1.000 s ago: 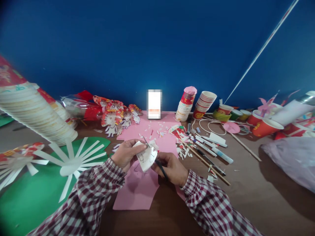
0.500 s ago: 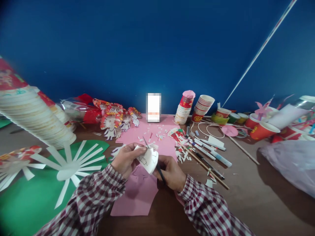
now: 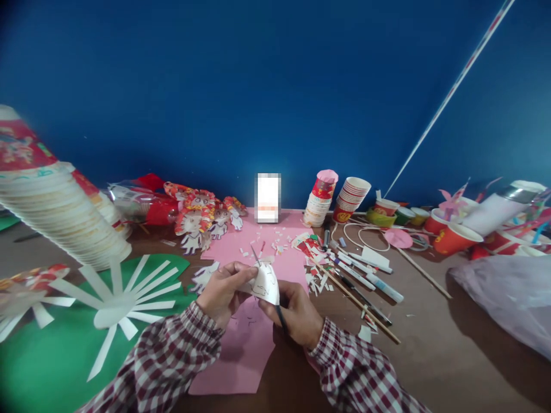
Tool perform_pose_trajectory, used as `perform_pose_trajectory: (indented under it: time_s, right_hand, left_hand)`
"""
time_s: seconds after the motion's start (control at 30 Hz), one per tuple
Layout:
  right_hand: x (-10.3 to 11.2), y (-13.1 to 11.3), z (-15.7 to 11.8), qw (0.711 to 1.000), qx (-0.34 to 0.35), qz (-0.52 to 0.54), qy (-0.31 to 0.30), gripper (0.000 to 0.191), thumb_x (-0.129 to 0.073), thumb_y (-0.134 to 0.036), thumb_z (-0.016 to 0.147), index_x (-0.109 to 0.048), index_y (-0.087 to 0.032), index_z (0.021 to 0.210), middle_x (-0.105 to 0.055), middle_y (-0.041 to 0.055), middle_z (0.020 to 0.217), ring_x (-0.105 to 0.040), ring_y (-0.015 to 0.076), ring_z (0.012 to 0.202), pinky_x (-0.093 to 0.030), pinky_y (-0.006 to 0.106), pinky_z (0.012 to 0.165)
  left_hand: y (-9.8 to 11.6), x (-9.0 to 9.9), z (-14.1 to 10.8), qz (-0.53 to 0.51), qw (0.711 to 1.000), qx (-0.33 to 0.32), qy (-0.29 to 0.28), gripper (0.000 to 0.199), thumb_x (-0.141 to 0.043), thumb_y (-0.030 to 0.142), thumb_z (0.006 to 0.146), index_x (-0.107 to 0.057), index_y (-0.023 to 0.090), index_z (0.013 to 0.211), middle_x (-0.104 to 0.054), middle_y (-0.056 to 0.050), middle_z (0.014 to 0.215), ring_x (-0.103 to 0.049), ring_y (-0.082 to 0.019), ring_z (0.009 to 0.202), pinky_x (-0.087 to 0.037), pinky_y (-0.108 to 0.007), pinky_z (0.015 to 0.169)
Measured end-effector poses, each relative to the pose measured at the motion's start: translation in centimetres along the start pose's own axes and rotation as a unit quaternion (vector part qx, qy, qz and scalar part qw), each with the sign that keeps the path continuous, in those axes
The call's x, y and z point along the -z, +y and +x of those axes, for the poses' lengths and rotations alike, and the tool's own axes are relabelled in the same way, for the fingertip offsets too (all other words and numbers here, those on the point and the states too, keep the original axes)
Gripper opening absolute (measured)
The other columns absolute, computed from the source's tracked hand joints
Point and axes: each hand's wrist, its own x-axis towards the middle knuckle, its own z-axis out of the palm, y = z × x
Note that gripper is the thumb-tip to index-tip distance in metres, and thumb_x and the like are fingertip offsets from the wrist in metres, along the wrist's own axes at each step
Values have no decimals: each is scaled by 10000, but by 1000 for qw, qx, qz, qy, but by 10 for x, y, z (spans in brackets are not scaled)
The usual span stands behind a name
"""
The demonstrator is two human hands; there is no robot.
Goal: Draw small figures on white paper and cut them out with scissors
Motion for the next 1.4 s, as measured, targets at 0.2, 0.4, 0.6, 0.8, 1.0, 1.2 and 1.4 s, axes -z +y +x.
perform_pose_trajectory:
  time_s: [0.2,0.4,0.6,0.8,1.0,1.2,1.4]
  right_hand:
    - [0,-3,1,1000,-1,-1,-8,312,-694,-366,670,-504,-136,576,-397,-51,506,-291,57,473,-247,193,434]
    - [0,0,1,1000,9,-15,6,297,-676,-366,692,-510,-138,599,-402,-52,504,-296,58,467,-236,192,424]
    - [1,2,2,1000,5,-24,3,325,-656,-403,712,-498,-141,602,-398,-52,495,-289,57,457,-227,190,411]
    - [5,2,2,999,-3,3,-36,363,-705,-453,650,-562,-123,603,-418,-47,448,-283,45,416,-212,188,381]
    - [9,5,3,999,6,2,-53,303,-717,-394,655,-615,-109,674,-444,-46,499,-294,41,434,-263,183,412]
    - [9,4,2,999,-16,-4,-50,241,-704,-322,673,-569,-123,671,-433,-55,526,-320,44,461,-275,169,427]
    - [9,3,1,998,-31,-31,-39,260,-713,-323,659,-552,-119,674,-408,-59,537,-300,48,480,-255,173,434]
  left_hand:
    - [1,1,0,12,1000,3,10,294,-773,247,518,-516,139,611,-596,8,512,-544,-97,463,-440,-205,447]
    - [-1,0,-1,0,1000,5,5,299,-768,247,519,-498,146,602,-599,6,512,-546,-100,463,-445,-209,448]
    - [-3,-1,-1,-3,1000,9,12,289,-758,259,531,-502,148,606,-578,22,499,-527,-88,451,-445,-206,451]
    - [1,3,2,14,1000,-5,-5,255,-757,244,545,-551,126,637,-584,15,519,-517,-74,453,-429,-186,446]
    - [9,5,0,4,1000,3,-26,267,-782,198,510,-591,106,674,-617,-5,569,-552,-83,502,-457,-193,498]
    - [10,7,2,11,999,1,-32,305,-772,190,534,-613,91,774,-657,-40,668,-603,-118,591,-492,-229,576]
    - [8,9,3,29,999,-15,-7,340,-769,166,526,-548,127,781,-639,-11,638,-603,-114,576,-486,-223,558]
